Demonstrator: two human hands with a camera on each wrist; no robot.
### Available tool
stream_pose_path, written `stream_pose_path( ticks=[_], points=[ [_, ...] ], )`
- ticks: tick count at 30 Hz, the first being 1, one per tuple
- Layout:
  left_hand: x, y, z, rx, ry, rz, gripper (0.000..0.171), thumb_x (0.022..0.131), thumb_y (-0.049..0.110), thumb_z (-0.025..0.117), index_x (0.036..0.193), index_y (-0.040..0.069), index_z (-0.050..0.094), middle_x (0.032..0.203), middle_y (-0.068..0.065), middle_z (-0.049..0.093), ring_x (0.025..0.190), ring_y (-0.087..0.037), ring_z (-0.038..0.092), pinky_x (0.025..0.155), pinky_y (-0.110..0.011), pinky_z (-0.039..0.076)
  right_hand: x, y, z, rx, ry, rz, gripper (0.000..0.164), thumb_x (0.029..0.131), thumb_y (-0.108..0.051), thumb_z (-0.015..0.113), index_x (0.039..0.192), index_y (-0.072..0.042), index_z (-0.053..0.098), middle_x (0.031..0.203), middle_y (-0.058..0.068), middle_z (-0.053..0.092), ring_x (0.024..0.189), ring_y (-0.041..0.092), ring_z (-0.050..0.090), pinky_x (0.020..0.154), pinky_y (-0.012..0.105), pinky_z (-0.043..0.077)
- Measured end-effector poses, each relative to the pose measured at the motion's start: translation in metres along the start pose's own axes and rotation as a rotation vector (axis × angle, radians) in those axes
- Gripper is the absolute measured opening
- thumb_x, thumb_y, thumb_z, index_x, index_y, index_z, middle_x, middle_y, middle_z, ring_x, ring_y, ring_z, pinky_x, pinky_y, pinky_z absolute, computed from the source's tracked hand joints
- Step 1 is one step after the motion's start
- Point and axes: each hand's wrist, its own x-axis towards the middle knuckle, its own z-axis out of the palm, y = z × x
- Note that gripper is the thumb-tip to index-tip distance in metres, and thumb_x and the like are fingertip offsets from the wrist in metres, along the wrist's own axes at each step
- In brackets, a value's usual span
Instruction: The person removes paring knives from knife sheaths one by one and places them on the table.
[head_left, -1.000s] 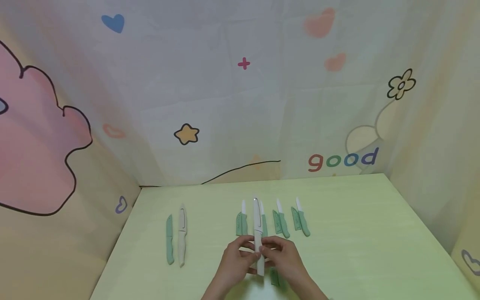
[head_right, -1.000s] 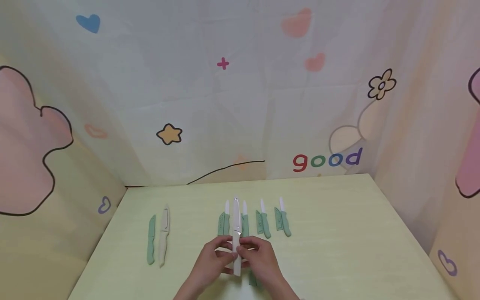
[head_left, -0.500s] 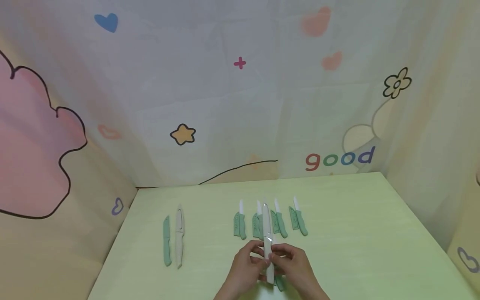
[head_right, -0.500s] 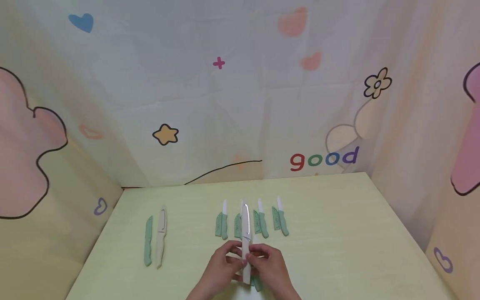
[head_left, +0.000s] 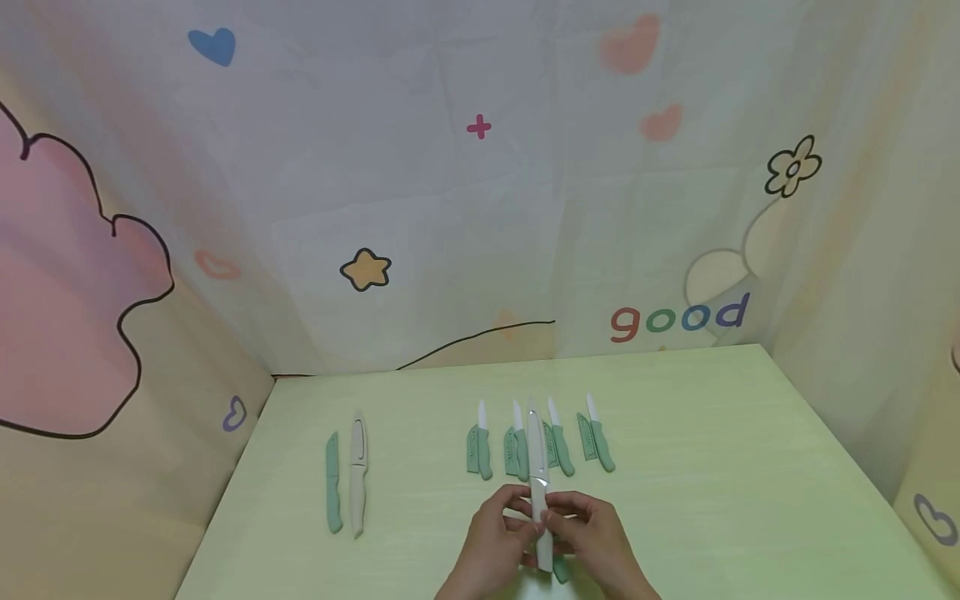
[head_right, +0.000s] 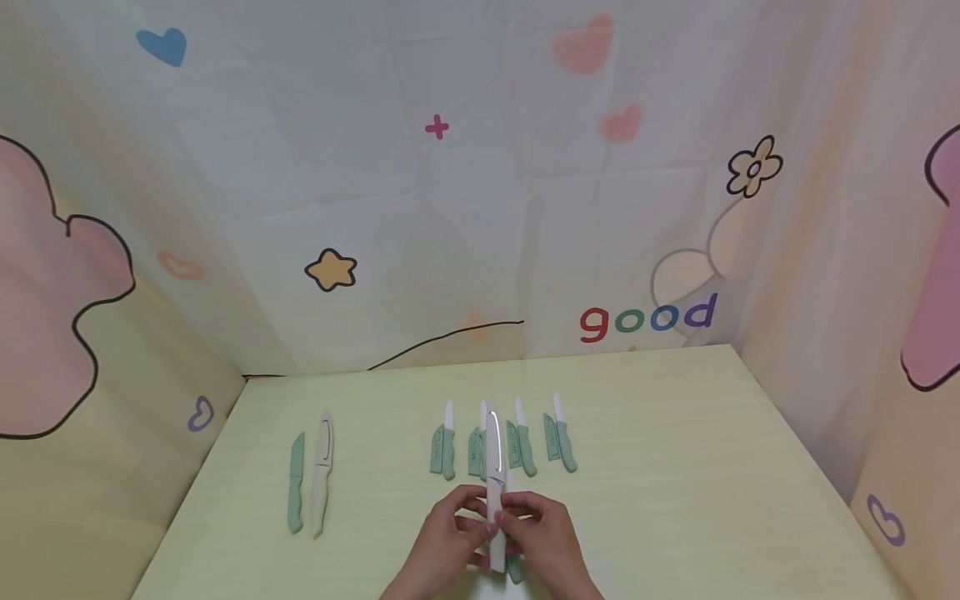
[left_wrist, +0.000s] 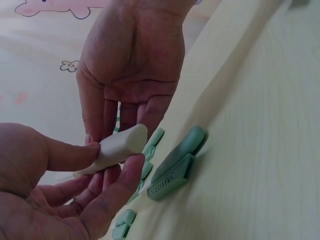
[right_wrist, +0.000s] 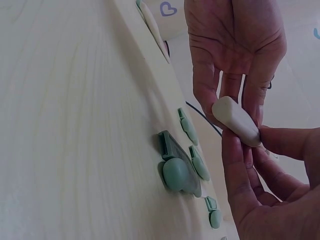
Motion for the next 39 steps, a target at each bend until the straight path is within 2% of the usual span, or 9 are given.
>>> stream_pose_path(
  ticks=[6, 21, 28, 31, 39],
  points=[
    [-0.0014, 0.0003, 0.0004, -0.013, 0.001, -0.01, 0.036, 0.087, -0.002, 0.067, 0.12, 0.009, 0.057, 0.1, -0.009, 0.056, 0.081, -0.017, 0.061, 0.055, -0.037, 0.061, -0.0022, -0.0007, 0.0008, -0.002, 0.001, -0.008, 0.032, 0.088, -0.014, 0.07, 0.113, 0.005, 0.066, 0.094, 0.012, 0.068, 0.08, 0.023, 0.063, 0.064, 0.037, 0.062],
    [-0.0018, -0.0031, -0.0011, -0.03, -0.002, 0.024, 0.036, 0.086, -0.002, 0.067, 0.12, 0.009, 0.058, 0.1, -0.01, 0.056, 0.081, -0.018, 0.062, 0.054, -0.037, 0.061, -0.0026, -0.0003, 0.0015, 0.004, -0.003, 0.007, 0.035, 0.088, -0.014, 0.07, 0.116, 0.006, 0.064, 0.095, 0.012, 0.068, 0.079, 0.023, 0.065, 0.064, 0.039, 0.062],
    [-0.0016, -0.0029, -0.0006, -0.025, 0.001, 0.003, 0.037, 0.086, -0.002, 0.067, 0.121, 0.008, 0.057, 0.1, -0.009, 0.056, 0.082, -0.017, 0.062, 0.054, -0.037, 0.061, -0.0043, -0.0031, 0.0015, 0.0, -0.007, 0.004, 0.035, 0.087, -0.015, 0.071, 0.115, 0.006, 0.065, 0.095, 0.012, 0.068, 0.079, 0.024, 0.065, 0.065, 0.039, 0.062],
    [-0.0024, -0.0017, -0.0009, -0.024, -0.004, -0.008, 0.038, 0.086, -0.002, 0.067, 0.121, 0.008, 0.057, 0.101, -0.009, 0.056, 0.083, -0.017, 0.061, 0.055, -0.037, 0.061, -0.0045, -0.0024, 0.0014, 0.006, -0.012, 0.002, 0.035, 0.087, -0.015, 0.071, 0.114, 0.006, 0.065, 0.095, 0.012, 0.068, 0.079, 0.024, 0.065, 0.065, 0.039, 0.062],
    [-0.0016, 0.0005, -0.0061, -0.047, -0.04, 0.014, 0.034, 0.088, -0.001, 0.065, 0.121, 0.006, 0.06, 0.103, -0.011, 0.057, 0.083, -0.018, 0.063, 0.058, -0.039, 0.062, -0.0068, -0.004, -0.0015, 0.021, -0.032, -0.001, 0.034, 0.087, -0.015, 0.071, 0.114, 0.005, 0.065, 0.096, 0.012, 0.068, 0.083, 0.024, 0.064, 0.067, 0.04, 0.062]
  ],
)
